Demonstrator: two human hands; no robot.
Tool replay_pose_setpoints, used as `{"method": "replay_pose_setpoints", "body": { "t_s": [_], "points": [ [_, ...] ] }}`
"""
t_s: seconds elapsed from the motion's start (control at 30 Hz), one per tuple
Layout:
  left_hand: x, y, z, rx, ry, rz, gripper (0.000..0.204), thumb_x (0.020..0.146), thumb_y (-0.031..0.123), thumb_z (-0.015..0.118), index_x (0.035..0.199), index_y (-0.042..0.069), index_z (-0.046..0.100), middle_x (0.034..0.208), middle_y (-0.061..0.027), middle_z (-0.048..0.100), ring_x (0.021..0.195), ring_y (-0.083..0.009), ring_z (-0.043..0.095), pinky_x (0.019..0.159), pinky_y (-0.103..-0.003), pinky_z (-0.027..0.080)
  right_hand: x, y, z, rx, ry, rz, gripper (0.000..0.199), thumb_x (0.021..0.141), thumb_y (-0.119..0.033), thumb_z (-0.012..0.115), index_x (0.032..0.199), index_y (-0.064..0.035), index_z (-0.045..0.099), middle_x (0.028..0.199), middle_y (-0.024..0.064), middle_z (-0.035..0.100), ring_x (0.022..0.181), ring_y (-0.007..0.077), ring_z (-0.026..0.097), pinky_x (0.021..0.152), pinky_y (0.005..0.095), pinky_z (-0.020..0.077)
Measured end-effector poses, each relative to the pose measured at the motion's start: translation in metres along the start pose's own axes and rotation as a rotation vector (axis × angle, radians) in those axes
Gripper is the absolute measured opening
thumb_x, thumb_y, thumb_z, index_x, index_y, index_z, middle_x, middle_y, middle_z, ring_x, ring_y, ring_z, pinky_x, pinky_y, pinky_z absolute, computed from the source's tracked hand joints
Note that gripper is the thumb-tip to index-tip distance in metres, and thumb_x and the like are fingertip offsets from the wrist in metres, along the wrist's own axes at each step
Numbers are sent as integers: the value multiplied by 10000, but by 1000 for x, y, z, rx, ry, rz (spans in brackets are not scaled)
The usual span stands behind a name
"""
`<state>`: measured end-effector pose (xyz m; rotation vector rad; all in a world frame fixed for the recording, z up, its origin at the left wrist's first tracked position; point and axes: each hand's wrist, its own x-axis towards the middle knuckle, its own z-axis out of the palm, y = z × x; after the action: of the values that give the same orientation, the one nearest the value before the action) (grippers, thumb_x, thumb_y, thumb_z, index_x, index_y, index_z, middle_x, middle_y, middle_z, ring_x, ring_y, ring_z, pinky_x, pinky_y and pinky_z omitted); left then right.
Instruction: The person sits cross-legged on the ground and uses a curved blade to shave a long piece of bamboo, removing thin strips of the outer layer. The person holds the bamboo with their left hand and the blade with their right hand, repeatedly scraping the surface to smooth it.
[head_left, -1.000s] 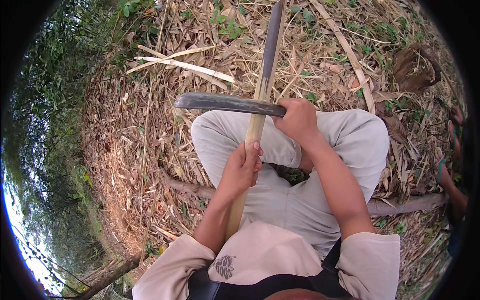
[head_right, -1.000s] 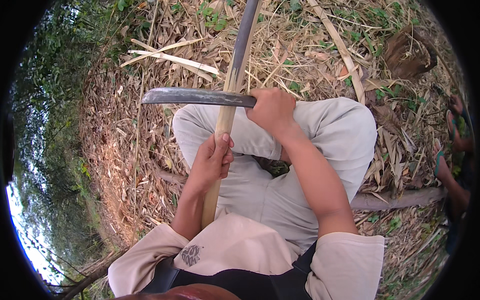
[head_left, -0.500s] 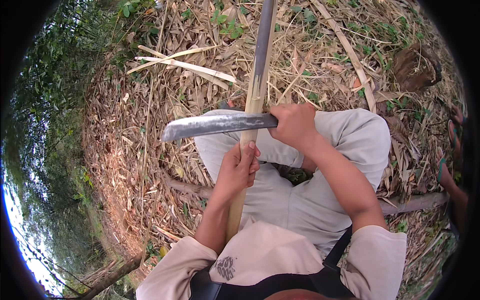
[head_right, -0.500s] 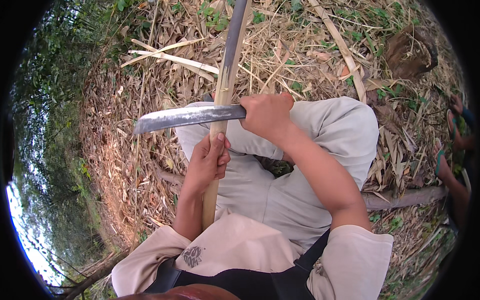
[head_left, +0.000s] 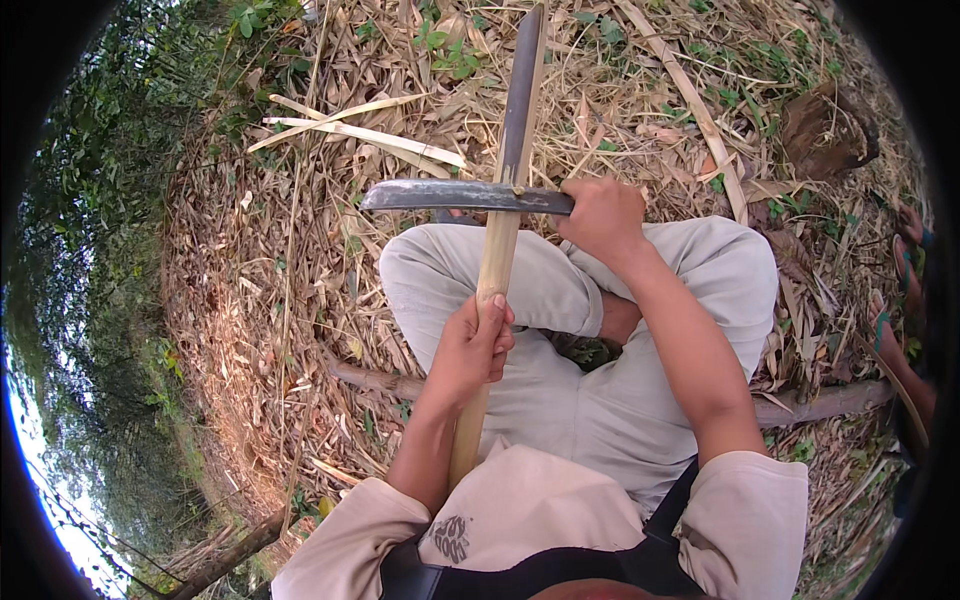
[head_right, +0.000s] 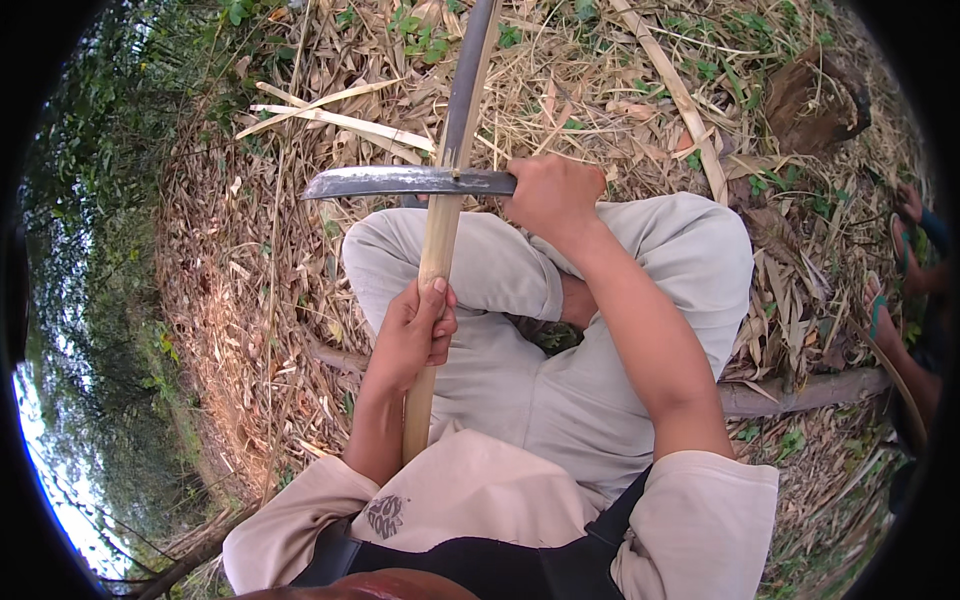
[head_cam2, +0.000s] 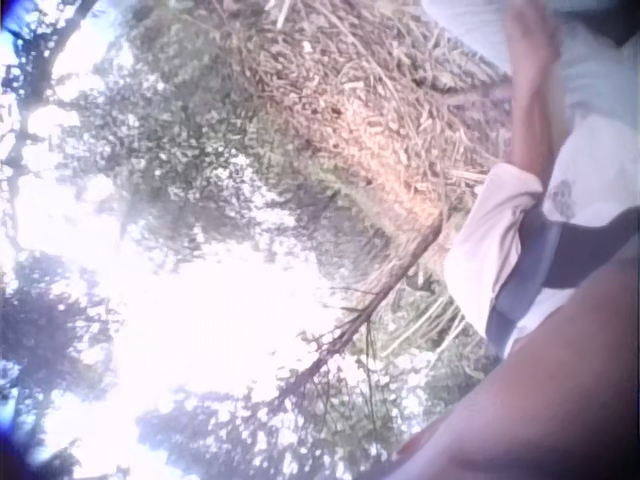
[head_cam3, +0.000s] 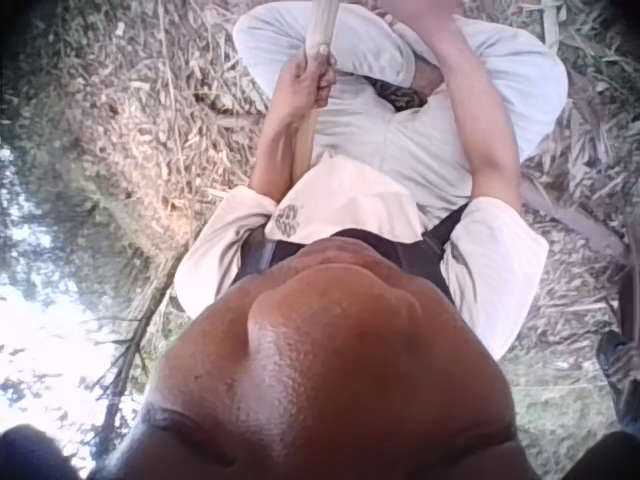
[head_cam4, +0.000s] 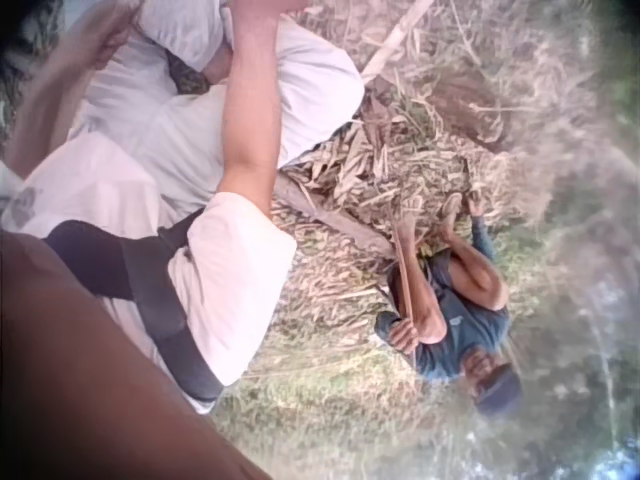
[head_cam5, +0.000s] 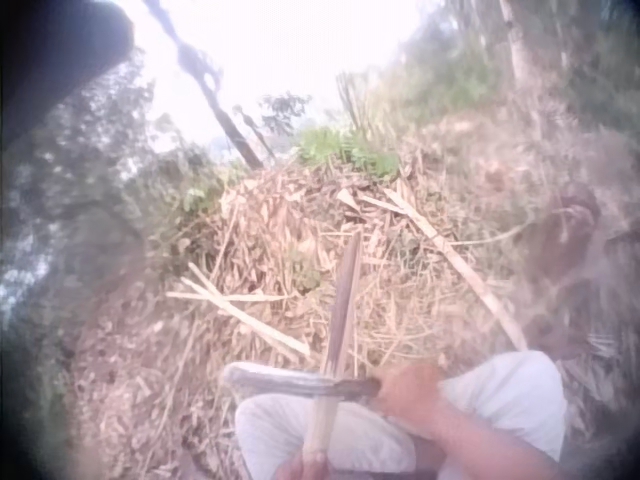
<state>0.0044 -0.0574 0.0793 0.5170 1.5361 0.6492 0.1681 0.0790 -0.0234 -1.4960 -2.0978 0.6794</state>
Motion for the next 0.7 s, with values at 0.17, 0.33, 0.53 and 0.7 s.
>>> {"method": "replay_pose_setpoints", "body": {
  "t_s": [0.17, 0.33, 0.53, 0.7],
  "points": [
    [-9, -1, -3, -9, -59, -55, 314, 1081, 372, 435, 963, 84, 477, 624, 34, 364, 442, -37, 259, 389, -222, 225, -19, -4, 15, -18, 92, -397, 165, 732, -221, 705, 663, -98, 620, 638, 105, 644, 604, 308, 664, 567, 447, 508],
    [-19, -15, -10, 37, -24, -49, 308, 1085, 359, 425, 975, 75, 477, 621, 20, 376, 438, -47, 267, 386, -230, 251, 28, 26, -4, 22, 119, 144, 146, 742, -228, 703, 719, -84, 688, 685, 138, 672, 669, 349, 681, 612, 462, 518],
    [-34, -25, -19, 44, -32, -81, 308, 1091, 348, 408, 978, 69, 473, 623, 17, 375, 441, -51, 269, 386, -234, 262, 3, 2, 2, -73, -81, -237, 171, 783, -235, 700, 814, -70, 731, 740, 161, 696, 706, 363, 688, 666, 463, 541],
    [-58, -36, -23, 12, -74, -183, 286, 1093, 321, 414, 970, 72, 483, 645, 25, 390, 465, -50, 285, 413, -232, 284, 39, 37, -8, 24, 1, 293, 138, 719, -256, 725, 759, -124, 716, 687, 116, 676, 698, 327, 694, 640, 453, 525]
  ]
}}
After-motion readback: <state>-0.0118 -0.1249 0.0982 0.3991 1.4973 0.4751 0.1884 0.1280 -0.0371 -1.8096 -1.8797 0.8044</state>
